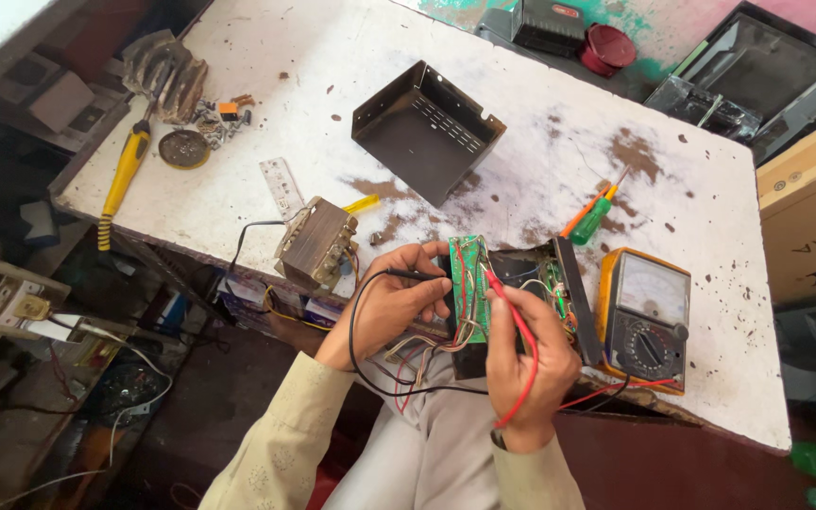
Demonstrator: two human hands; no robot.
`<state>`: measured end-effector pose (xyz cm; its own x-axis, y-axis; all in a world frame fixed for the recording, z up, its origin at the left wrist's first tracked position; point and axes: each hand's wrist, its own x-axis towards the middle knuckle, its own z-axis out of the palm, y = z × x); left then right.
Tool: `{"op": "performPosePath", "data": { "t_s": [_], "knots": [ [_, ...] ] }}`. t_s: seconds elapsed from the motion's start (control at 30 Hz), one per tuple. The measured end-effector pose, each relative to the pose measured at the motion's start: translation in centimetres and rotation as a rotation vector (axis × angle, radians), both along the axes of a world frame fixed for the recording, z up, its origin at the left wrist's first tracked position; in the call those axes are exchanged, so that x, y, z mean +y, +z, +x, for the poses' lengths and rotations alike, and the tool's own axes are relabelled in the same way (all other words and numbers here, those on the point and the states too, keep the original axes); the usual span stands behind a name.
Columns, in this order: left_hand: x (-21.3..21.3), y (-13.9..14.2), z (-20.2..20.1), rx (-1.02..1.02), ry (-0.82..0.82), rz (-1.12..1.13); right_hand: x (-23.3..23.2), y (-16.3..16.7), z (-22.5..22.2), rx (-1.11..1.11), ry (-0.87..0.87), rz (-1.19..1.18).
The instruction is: The person connects wires to a transformer and then uses a multimeter to test a circuit board. They probe various points on the board with the multimeter leads while the board is powered on.
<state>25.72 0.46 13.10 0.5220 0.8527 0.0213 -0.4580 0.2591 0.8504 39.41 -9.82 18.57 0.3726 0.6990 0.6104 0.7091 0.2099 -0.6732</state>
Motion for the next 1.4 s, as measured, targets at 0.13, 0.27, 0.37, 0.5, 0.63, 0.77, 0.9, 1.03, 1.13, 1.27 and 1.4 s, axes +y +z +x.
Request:
{"op": "performPosePath", "data": {
  "t_s": [0.13,0.27,0.37,0.5,0.63,0.77,0.9,1.03,1.13,1.27,1.4],
  "knots": [
    [0.0,0.1,0.0,0.043,-0.011,-0.029,1.6,0.3,-0.4,-0.084,-0.043,-0.047],
    [-0.1,0.3,0.1,0.033,-0.008,-0.016,2.2,0.0,-0.9,-0.112,-0.073,-0.029],
    [-0.2,0.4,0.1,0.033,-0.014,-0.028,2.4,-0.4,-1.2,-0.114,-0.097,-0.002],
    [-0.2,0.5,0.1,0.049,-0.017,-0.033,2.5,-0.7,-1.2,-0.130,-0.115,0.017],
    [-0.2,0.5,0.0,0.057,-0.015,-0.014,2.5,-0.8,-1.2,-0.151,-0.103,0.026],
    [-0.2,0.4,-0.1,0.061,-0.020,-0.019,2.5,-0.7,-1.3,-0.171,-0.105,0.013],
    [-0.1,0.3,0.0,0.033,-0.008,-0.006,2.6,-0.7,-1.4,-0.175,-0.109,-0.004],
    [-0.1,0.1,0.0,0.029,-0.006,-0.004,2.6,-0.8,-1.5,-0.194,-0.096,0.011],
    [-0.1,0.1,0.0,0.017,0.004,0.047,2.6,-0.8,-1.6,-0.213,-0.108,0.000],
    [-0.1,0.2,0.0,0.035,0.005,0.036,2.7,-0.9,-1.7,-0.188,-0.125,-0.009],
    [-0.2,0.4,0.0,0.025,0.005,0.036,2.6,-0.9,-1.6,-0.125,-0.102,0.007]
  ]
}}
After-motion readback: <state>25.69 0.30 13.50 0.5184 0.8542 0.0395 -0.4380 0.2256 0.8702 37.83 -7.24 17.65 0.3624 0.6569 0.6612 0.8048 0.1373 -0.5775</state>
